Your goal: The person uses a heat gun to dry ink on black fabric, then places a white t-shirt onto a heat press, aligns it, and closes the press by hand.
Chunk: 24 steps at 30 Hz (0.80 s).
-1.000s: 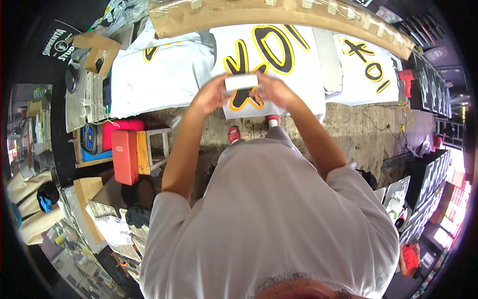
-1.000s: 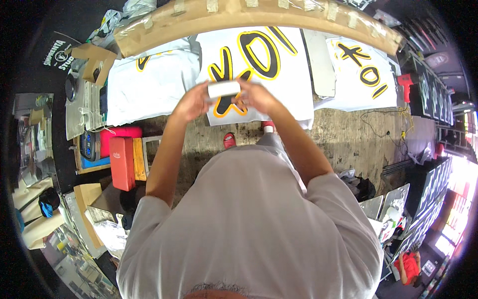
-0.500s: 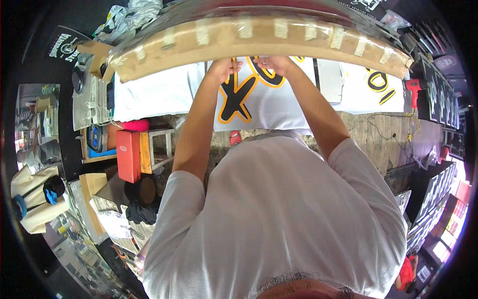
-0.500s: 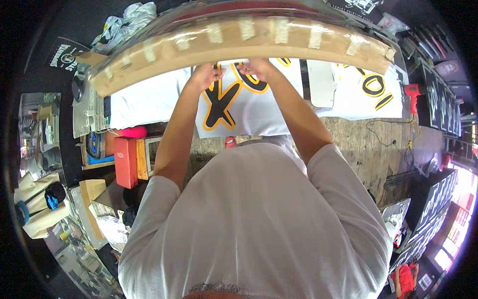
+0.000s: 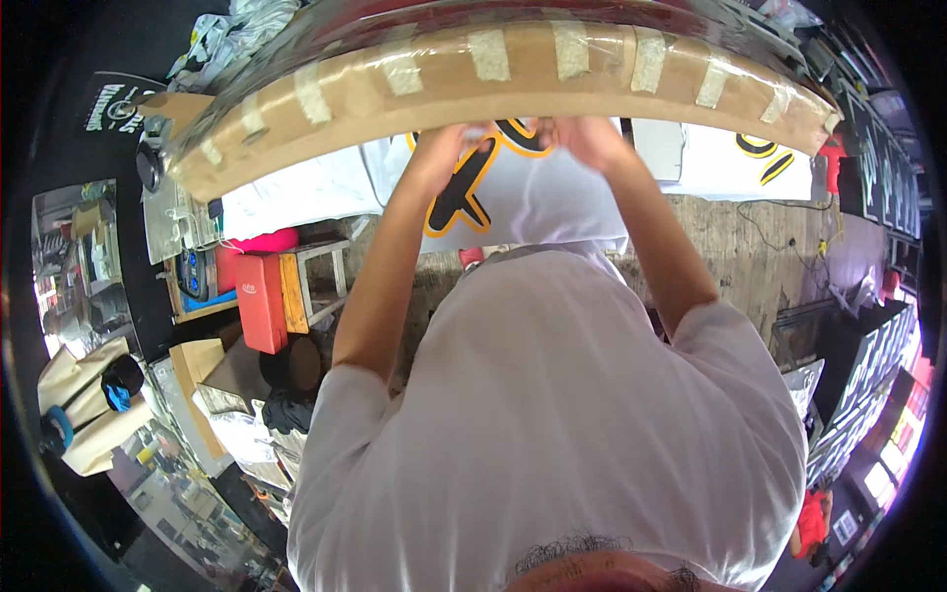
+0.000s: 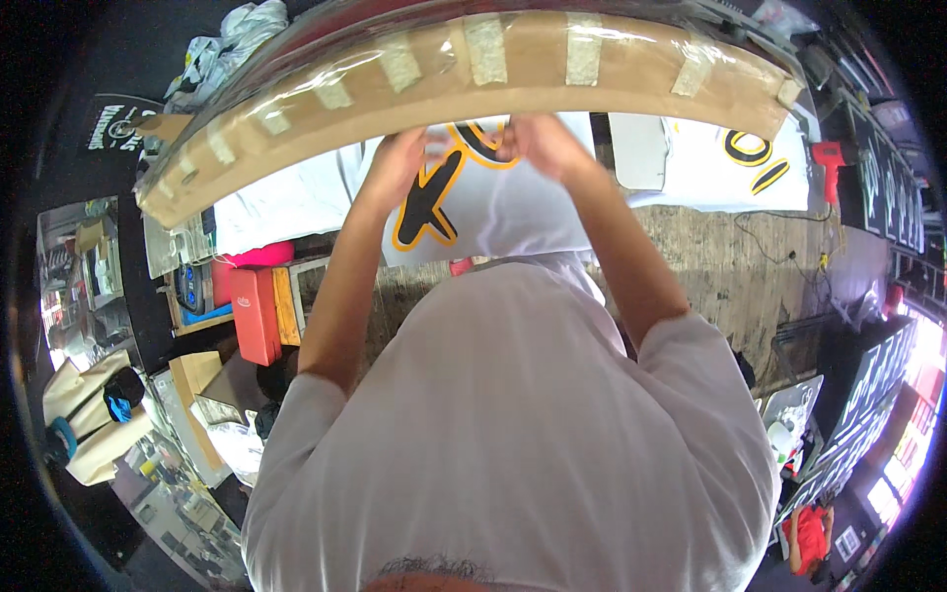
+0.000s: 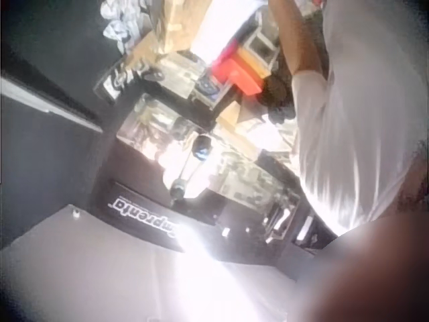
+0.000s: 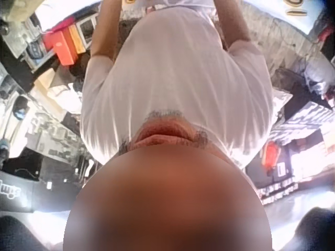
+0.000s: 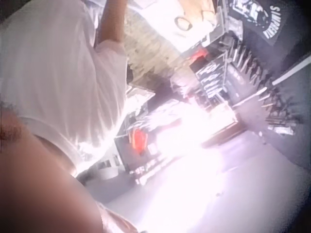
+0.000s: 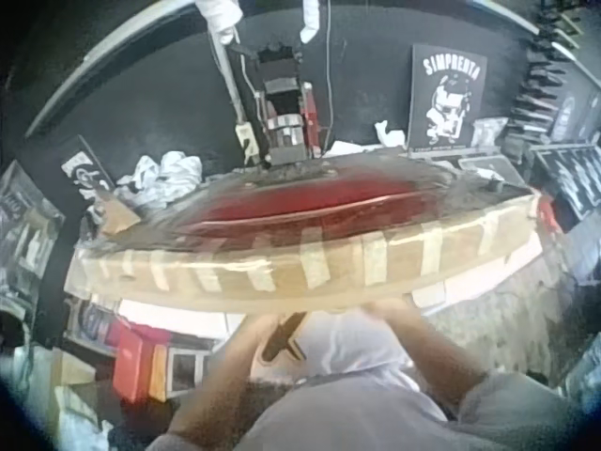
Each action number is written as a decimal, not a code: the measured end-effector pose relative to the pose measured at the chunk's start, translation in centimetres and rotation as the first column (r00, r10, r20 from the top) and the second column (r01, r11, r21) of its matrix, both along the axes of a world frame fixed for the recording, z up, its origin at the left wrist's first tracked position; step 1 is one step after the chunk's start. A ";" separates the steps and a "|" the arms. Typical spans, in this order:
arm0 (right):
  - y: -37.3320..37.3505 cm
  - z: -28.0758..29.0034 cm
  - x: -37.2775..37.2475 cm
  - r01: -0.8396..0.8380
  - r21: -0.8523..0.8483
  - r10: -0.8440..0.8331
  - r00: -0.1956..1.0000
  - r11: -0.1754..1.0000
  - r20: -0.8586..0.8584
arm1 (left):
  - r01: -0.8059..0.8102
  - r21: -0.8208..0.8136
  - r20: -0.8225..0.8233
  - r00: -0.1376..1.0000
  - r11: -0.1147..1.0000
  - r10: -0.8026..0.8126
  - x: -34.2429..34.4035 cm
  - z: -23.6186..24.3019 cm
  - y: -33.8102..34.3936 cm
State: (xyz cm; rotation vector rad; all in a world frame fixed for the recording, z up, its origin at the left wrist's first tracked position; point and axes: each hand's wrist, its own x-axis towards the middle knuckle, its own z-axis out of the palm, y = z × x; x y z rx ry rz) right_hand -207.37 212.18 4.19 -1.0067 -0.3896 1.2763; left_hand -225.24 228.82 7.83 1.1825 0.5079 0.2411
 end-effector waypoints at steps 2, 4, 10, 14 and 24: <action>4.2 -0.7 3.7 -0.140 0.167 0.127 0.988 0.976 0.084 | 0.060 0.120 0.031 0.997 0.991 -0.064 3.4 -4.6 4.7; 5.2 -1.2 5.1 -0.050 0.068 0.042 0.992 0.996 0.118 | 0.100 0.169 0.010 0.995 0.981 -0.103 4.6 -5.7 5.0; -4.2 -1.3 -1.5 -0.103 -0.283 0.070 0.990 0.953 -0.124 | 0.017 -0.135 -0.350 0.934 0.991 -0.063 -1.7 -4.0 -3.3; -9.5 1.5 -7.3 -0.237 -0.252 0.139 0.926 0.938 -0.352 | 0.033 -0.367 -0.453 0.867 0.930 -0.209 -7.8 -1.6 -7.1; 0.2 2.6 7.3 0.376 0.042 -0.379 0.920 0.926 0.103 | -0.031 0.033 0.028 0.999 0.999 0.030 10.3 -10.9 1.6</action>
